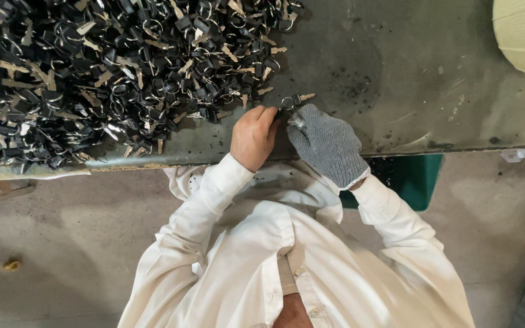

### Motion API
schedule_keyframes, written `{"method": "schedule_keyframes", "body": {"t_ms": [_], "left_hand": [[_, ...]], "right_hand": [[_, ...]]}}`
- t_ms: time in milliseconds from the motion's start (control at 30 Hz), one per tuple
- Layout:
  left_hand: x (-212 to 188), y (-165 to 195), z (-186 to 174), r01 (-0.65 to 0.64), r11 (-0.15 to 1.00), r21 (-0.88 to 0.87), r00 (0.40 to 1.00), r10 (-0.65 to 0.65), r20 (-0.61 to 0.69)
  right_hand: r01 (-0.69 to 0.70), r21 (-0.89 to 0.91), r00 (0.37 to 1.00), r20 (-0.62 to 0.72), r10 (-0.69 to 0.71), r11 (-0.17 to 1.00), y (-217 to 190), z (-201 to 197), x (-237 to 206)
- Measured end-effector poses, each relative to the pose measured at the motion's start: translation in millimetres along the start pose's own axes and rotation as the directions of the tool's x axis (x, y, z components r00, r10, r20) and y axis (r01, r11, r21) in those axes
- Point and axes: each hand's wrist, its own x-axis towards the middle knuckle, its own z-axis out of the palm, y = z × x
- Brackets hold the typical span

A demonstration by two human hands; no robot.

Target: The person picks keys from a large pile on a workbench and sorts them, placing selected keys onto a separate area of the bench. They handle the keys one at a time with a gloved hand, moving each key from the pile to the sorted group.

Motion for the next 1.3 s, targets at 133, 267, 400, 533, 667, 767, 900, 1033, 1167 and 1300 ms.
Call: {"method": "schedule_keyframes", "body": {"t_ms": [133,267,400,533,667,767,900,1033,1167,1300], "left_hand": [[2,1,-3,0.006,1.0,-0.018,1.0,-0.006,0.002],[1,0,-7,-0.109,0.991,-0.083,0.993,0.113,0.044],[6,-3,-6,-0.093,0.989,-0.116,0.996,0.091,-0.019],[9,-6,-2,-0.035,0.993,-0.116,0.999,0.039,0.032],[6,-7,0,-0.059,0.99,-0.131,0.998,0.063,0.028],[4,-4,0,-0.033,0.993,-0.114,0.999,0.035,0.008],[5,-4,-2,0.007,0.989,-0.148,1.0,-0.009,-0.018],[1,-2,-6,0.025,0.99,-0.139,0.999,-0.028,-0.019],[-2,0,-4,0.021,0.995,-0.098,1.0,-0.023,-0.01],[-2,1,-2,0.008,0.995,-0.096,1.0,-0.008,-0.006]], "right_hand": [[-0.031,-0.045,1.0,-0.006,0.031,0.998,-5,3,-2],[-0.078,-0.483,0.986,0.094,0.14,0.872,-19,13,0],[-0.033,-0.535,0.992,0.083,0.092,0.844,-15,12,5],[0.076,-0.565,0.997,0.05,-0.057,0.822,-6,6,-1],[0.063,-0.574,0.998,0.054,-0.039,0.816,-7,7,-2],[0.039,-0.386,0.992,0.122,0.009,0.921,-5,4,3],[-0.023,-0.091,0.988,0.152,0.036,0.996,8,-9,8],[-0.013,-0.022,0.999,0.047,0.014,1.0,6,-7,-1],[-0.066,-0.051,0.998,0.013,0.067,0.997,1,1,0],[-0.02,-0.111,1.0,-0.005,0.02,0.994,-1,3,4]]}}
